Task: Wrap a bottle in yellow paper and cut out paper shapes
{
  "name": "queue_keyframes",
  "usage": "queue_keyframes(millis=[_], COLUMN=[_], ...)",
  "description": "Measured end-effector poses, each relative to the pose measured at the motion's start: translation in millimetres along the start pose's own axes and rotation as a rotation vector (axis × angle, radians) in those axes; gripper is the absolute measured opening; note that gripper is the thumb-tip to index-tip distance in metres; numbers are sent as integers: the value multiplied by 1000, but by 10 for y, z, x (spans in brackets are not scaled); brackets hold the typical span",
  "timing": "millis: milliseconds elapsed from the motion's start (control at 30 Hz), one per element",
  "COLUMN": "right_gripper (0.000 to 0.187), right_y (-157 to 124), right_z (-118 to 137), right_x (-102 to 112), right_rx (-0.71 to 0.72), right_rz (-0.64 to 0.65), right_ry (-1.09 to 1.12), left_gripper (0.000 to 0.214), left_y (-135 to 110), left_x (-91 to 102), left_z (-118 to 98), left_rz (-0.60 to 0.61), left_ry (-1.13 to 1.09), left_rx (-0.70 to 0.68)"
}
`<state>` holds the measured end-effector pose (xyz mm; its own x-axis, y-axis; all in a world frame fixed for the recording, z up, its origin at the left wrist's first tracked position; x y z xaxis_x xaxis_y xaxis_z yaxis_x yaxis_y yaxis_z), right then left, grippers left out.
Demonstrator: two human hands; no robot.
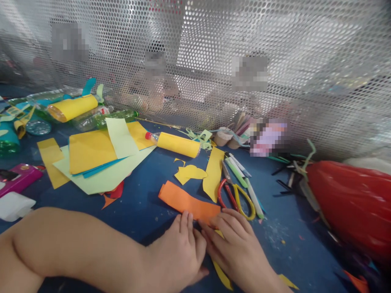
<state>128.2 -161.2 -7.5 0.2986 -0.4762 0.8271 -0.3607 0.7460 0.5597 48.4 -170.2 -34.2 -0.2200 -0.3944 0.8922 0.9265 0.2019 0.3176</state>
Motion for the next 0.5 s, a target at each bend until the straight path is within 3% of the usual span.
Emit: queue_keyframes(millis=[500], right_gripper=[24], right_y=[-16], right_z=[13], right_x=[10], right_rx=[-12], right_rz=[-20], right_ry=[-107], left_gripper=[69], left_y=[-85], left_x=[-74], left_z=[88], left_rz=[113], left_ry=[32], left_rx=[216])
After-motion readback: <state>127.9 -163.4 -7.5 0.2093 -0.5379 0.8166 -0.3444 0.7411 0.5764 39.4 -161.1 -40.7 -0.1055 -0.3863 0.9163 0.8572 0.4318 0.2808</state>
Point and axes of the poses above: each hand's wrist, its own y-axis towards the middle knuckle, its own x-axis out of the back of the hand, z = x × y, the point moved 7 cm from there along y, towards the middle knuckle, and after that the axes turned 14 degrees about -x, right-handed, at the moved point
